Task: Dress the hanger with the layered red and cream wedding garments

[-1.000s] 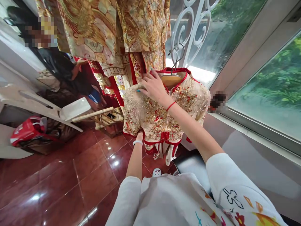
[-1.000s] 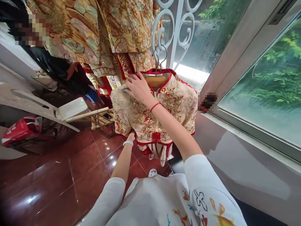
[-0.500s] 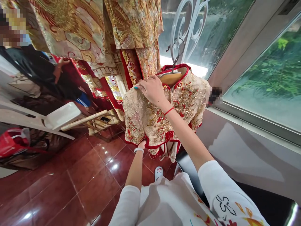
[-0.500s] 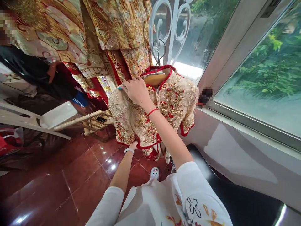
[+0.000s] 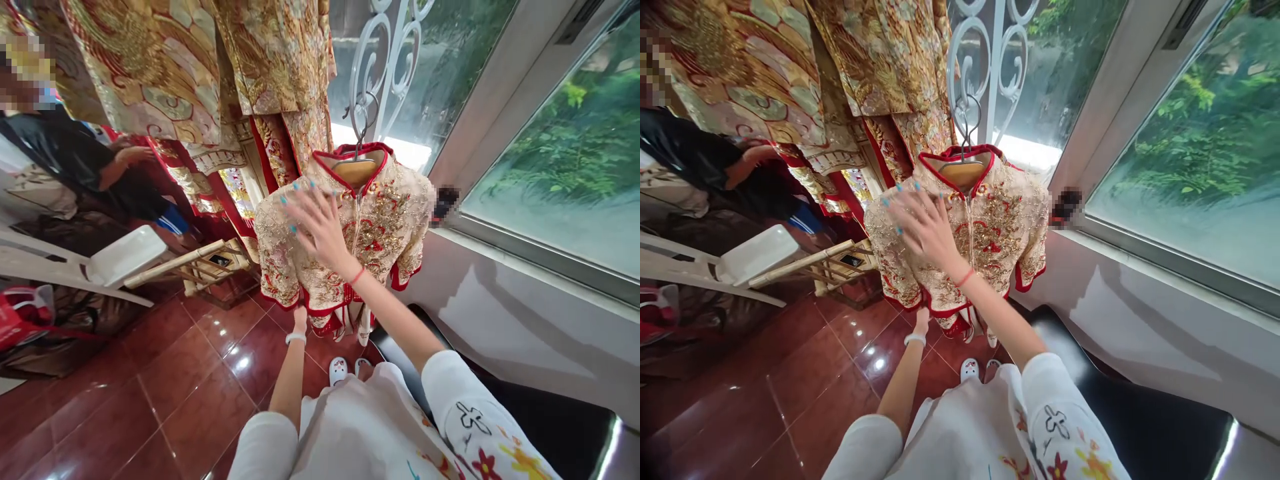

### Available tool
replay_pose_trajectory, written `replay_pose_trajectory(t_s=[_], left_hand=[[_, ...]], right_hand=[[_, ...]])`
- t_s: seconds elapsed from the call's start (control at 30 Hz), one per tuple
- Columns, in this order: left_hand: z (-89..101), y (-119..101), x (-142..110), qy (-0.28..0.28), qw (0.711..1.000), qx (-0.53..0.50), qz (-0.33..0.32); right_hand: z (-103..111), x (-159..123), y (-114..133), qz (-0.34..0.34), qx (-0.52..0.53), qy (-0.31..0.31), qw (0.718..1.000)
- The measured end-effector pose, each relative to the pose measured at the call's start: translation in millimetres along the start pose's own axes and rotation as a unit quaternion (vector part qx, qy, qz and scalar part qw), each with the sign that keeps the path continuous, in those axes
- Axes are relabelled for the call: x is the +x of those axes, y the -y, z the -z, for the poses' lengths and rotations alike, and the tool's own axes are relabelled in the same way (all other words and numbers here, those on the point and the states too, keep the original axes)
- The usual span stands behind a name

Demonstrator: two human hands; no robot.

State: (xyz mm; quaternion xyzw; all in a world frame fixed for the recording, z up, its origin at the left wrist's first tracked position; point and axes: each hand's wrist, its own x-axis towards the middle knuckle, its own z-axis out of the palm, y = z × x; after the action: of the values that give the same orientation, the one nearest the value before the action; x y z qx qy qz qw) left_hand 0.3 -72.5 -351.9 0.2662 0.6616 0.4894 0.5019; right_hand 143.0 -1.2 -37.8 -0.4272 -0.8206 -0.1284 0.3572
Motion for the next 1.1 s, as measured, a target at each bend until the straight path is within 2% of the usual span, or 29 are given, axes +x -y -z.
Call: replay_pose_trajectory(t_s=[0.07, 0.13, 0.2, 0.23, 0.27, 0.33, 0.4, 0.5, 0.57, 0.63, 0.7, 0.73, 0.77, 0.83, 0.93, 1.03, 1.1], left_hand=[[15.0, 12, -20, -0.004, 1.0, 0.004, 0.021], [30.0, 24, -41, -0.011, 1.0, 0.011, 0.027], [36.8, 30, -55, -0.019, 0.999, 0.019, 0.019], [35.7, 29, -60, -0.023, 0.999, 0.019, 0.014], [31.6, 26, -62, -0.022, 1.0, 0.022, 0.003], [16.2, 11, -64, -0.012, 0.997, 0.056, -0.05], [-3.6, -10, -66, -0.013, 0.979, 0.135, -0.149], [-30.2, -41, -75, -0.044, 0.91, 0.281, -0.303], [-43.3, -55, -85, -0.059, 0.866, 0.352, -0.351], [-55.3, -61, -94, -0.046, 0.835, 0.404, -0.371], [-69.7, -62, -100, 0.007, 0.804, 0.445, -0.394], [-78.3, -62, -100, 0.042, 0.787, 0.462, -0.406], [-87.6, -62, -99, 0.074, 0.771, 0.475, -0.417], [-106.6, -64, -94, 0.111, 0.752, 0.493, -0.424], [-130.1, -72, -84, 0.111, 0.751, 0.504, -0.411], [-142.7, -77, -83, 0.104, 0.757, 0.51, -0.396], [-144.5, -74, -92, 0.106, 0.761, 0.507, -0.39]], right_hand=[[-21, -86, 11, -0.047, 0.007, 0.028, 0.998], [-49, -172, 12, -0.099, 0.006, 0.109, 0.989], [-73, -234, 2, -0.166, -0.005, 0.203, 0.965], [-82, -251, -5, -0.18, -0.005, 0.235, 0.955], [-88, -261, -12, -0.187, -0.003, 0.262, 0.947], [-95, -262, -23, -0.184, 0.007, 0.286, 0.94], [-96, -254, -26, -0.18, 0.026, 0.28, 0.943], [-90, -258, -26, -0.181, 0.097, 0.223, 0.953], [-84, -272, -32, -0.229, 0.143, 0.143, 0.952], [-77, -288, -49, -0.339, 0.145, 0.045, 0.928], [-73, -297, -73, -0.451, 0.128, -0.028, 0.883], [-72, -299, -86, -0.486, 0.136, -0.043, 0.862], [-71, -300, -99, -0.502, 0.167, -0.044, 0.847], [-73, -299, -121, -0.49, 0.277, -0.015, 0.827], [-75, -301, -136, -0.47, 0.389, 0.015, 0.792], [-72, -309, -139, -0.506, 0.366, -0.003, 0.781], [-69, -314, -139, -0.526, 0.346, -0.016, 0.777]])
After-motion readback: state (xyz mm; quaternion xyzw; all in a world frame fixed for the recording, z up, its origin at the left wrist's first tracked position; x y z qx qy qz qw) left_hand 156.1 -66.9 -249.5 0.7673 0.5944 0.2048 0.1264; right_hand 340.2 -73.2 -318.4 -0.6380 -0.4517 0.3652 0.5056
